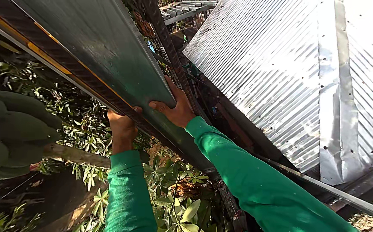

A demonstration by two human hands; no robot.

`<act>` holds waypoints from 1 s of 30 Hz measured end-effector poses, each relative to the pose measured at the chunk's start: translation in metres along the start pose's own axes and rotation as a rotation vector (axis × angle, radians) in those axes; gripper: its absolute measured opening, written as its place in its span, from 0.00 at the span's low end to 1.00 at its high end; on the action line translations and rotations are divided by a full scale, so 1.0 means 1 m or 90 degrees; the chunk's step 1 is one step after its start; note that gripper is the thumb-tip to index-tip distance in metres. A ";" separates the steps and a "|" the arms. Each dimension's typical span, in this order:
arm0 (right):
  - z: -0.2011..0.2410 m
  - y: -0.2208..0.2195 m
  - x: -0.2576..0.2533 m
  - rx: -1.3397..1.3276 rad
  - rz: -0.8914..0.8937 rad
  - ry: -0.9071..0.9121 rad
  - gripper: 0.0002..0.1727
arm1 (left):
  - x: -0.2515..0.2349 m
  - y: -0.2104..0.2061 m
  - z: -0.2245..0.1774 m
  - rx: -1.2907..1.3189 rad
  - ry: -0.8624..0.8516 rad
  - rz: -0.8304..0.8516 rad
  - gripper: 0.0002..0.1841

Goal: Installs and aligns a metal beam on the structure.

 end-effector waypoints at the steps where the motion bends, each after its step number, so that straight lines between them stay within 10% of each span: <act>1: -0.001 0.000 0.000 0.002 0.002 0.002 0.57 | 0.001 0.001 0.001 0.000 -0.001 0.005 0.41; 15: -0.016 -0.005 0.023 0.009 -0.038 -0.115 0.58 | 0.001 0.000 0.002 -0.048 -0.025 0.003 0.46; 23: -0.052 -0.025 0.139 0.183 -0.050 -0.361 0.56 | 0.001 -0.004 0.003 -0.037 -0.066 0.025 0.46; 30: -0.069 0.016 0.287 0.229 0.191 -0.437 0.47 | 0.007 0.001 0.009 -0.034 -0.054 0.050 0.44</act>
Point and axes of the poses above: each hand's wrist, its own x-axis away from the middle knuckle, its own y-axis out of the back of the hand, z = x × y, the point moved 2 cm from there along -x, towards the middle knuckle, and after that the axes turned 10 degrees about z, right-handed, at the moved point
